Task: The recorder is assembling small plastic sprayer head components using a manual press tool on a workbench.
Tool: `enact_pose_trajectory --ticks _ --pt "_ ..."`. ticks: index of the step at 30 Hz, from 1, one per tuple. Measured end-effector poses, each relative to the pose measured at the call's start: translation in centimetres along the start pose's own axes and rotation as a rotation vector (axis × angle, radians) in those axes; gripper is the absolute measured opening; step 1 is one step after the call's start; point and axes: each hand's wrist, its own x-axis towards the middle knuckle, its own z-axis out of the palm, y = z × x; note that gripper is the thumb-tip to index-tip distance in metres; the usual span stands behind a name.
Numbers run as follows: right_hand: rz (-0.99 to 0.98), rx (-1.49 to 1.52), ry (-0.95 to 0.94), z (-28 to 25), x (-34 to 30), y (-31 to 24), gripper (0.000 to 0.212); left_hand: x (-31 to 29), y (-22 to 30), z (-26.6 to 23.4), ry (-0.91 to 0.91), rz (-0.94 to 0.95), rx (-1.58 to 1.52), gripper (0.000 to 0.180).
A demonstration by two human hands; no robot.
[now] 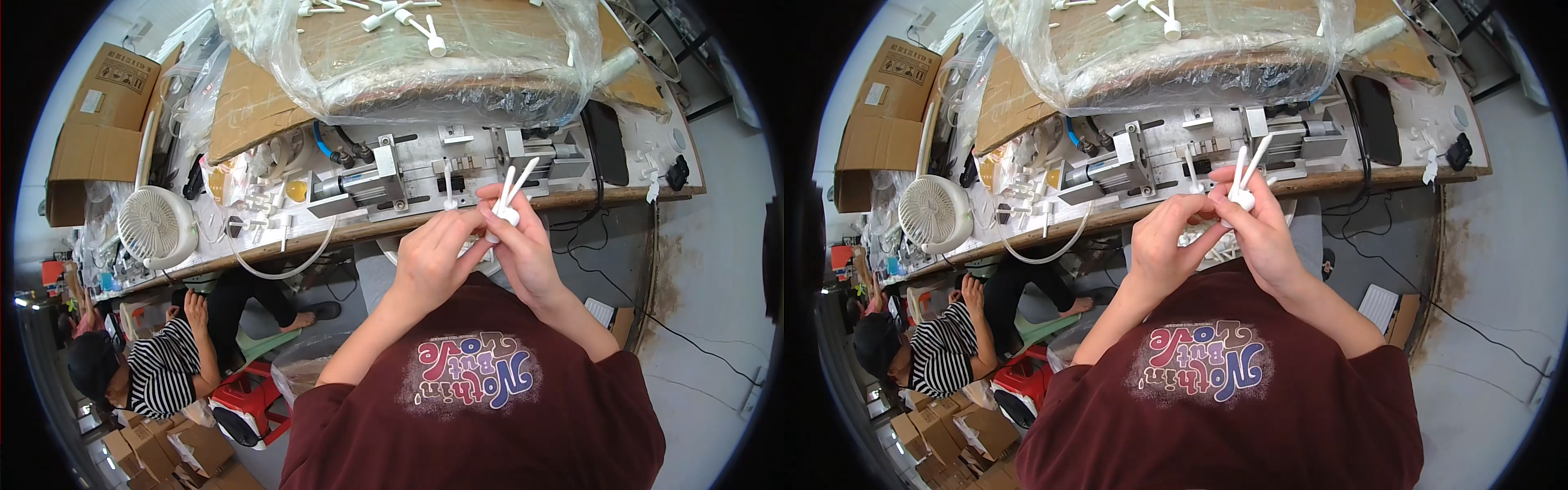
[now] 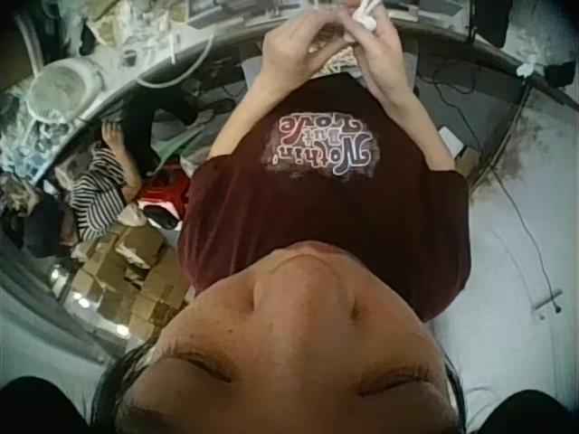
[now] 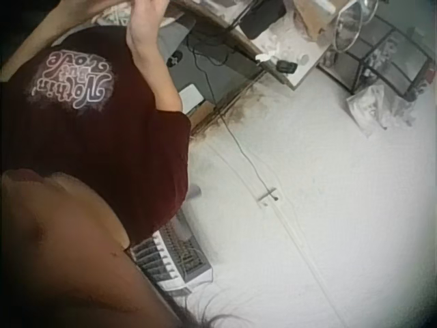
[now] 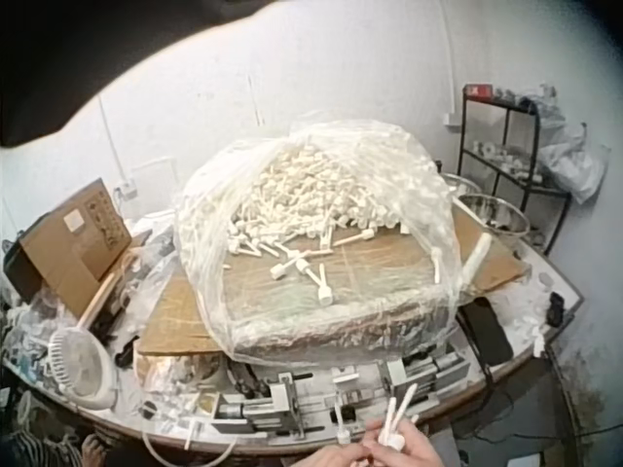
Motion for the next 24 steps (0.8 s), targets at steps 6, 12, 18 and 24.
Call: enact_pose_trajectory --ticks 6,12,18,24 --pt "0.111 -0.082 -0.067 -0.4 0.3 -0.4 0.027 -0.4 0.3 -1.0 -0.008 -0.098 -0.107 0.035" --pt "-0.104 -0.353 -0.008 -1.5 0.3 -0.5 0.031 -0.3 -0.3 -1.8 -0.020 -0.129 0.009 0.036" --pt "-0.133 -0.373 -0.022 -1.5 -0.7 -1.4 0.033 -0.9 -3.8 -0.1 -0.060 0.032 0.414 0.031" --pt "-0.113 -0.400 -0.032 -1.2 -1.2 -1.4 0.033 -0.1 -3.4 0.6 -0.165 0.057 0.596 0.026"
